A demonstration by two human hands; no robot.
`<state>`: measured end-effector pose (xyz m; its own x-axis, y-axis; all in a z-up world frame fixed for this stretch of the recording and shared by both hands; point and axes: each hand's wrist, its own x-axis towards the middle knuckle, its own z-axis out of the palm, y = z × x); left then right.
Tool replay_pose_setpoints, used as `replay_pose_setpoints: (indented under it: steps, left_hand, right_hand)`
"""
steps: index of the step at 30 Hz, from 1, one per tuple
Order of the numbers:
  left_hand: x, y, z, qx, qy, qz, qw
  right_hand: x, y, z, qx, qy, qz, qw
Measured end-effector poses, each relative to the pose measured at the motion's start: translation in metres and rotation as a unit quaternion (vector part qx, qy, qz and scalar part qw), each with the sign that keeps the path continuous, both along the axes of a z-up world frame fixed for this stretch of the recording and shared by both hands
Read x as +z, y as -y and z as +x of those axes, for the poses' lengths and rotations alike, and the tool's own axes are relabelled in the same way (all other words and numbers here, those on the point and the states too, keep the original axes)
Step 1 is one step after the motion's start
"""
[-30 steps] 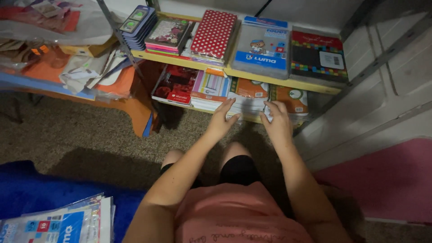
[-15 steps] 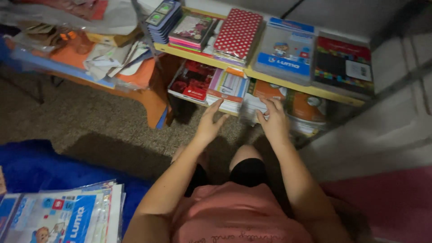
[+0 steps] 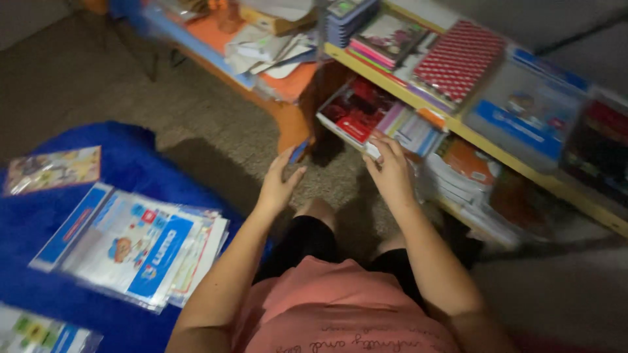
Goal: The person picks up various stationery items, including notebooks and plastic folders, from a blue mat on the floor and places them onto a nearby shelf. The person handles the items one by one, arranging them in a row on the shelf.
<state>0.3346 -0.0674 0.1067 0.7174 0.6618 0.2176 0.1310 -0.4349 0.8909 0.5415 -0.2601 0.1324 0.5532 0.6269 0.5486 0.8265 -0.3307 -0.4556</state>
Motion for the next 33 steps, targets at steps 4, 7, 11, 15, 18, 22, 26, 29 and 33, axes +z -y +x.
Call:
replay_pose_setpoints:
  steps: [4,7,11,15,18,22,26,29,33]
  left_hand:
    - [0.008,-0.020,-0.052,0.067,-0.028,-0.016,0.997]
    - [-0.010,-0.039,-0.089,0.121,-0.047,-0.002,0.991]
    - [-0.019,-0.050,-0.147,0.202,-0.029,0.001,0.979]
    - [-0.024,-0.049,-0.213,0.271,-0.024,-0.009,0.962]
    - [-0.026,-0.043,-0.260,0.330,-0.026,0.001,0.944]
    - [-0.020,-0.024,-0.306,0.395,-0.014,-0.050,0.917]
    - [-0.034,-0.014,-0.344,0.445,-0.012,-0.051,0.894]
    - [-0.056,-0.015,-0.367,0.479,-0.049,-0.054,0.875]
    - [-0.105,-0.023,-0.396,0.526,-0.118,-0.091,0.837]
  right_hand:
    - [0.000,-0.044,-0.020,0.054,-0.007,-0.013,0.998]
    - [0.006,-0.075,-0.042,0.076,-0.027,-0.062,0.995]
    - [-0.006,-0.118,-0.064,0.143,-0.001,-0.062,0.988]
    - [0.008,-0.143,-0.111,0.211,0.028,-0.065,0.975]
    - [0.001,-0.160,-0.146,0.261,0.089,-0.104,0.956]
    - [0.010,-0.168,-0.185,0.336,0.127,-0.085,0.930]
    - [-0.013,-0.182,-0.207,0.362,0.176,-0.059,0.913]
    - [-0.021,-0.188,-0.219,0.375,0.167,-0.072,0.909]
    - [-0.036,-0.194,-0.229,0.398,0.157,-0.105,0.898]
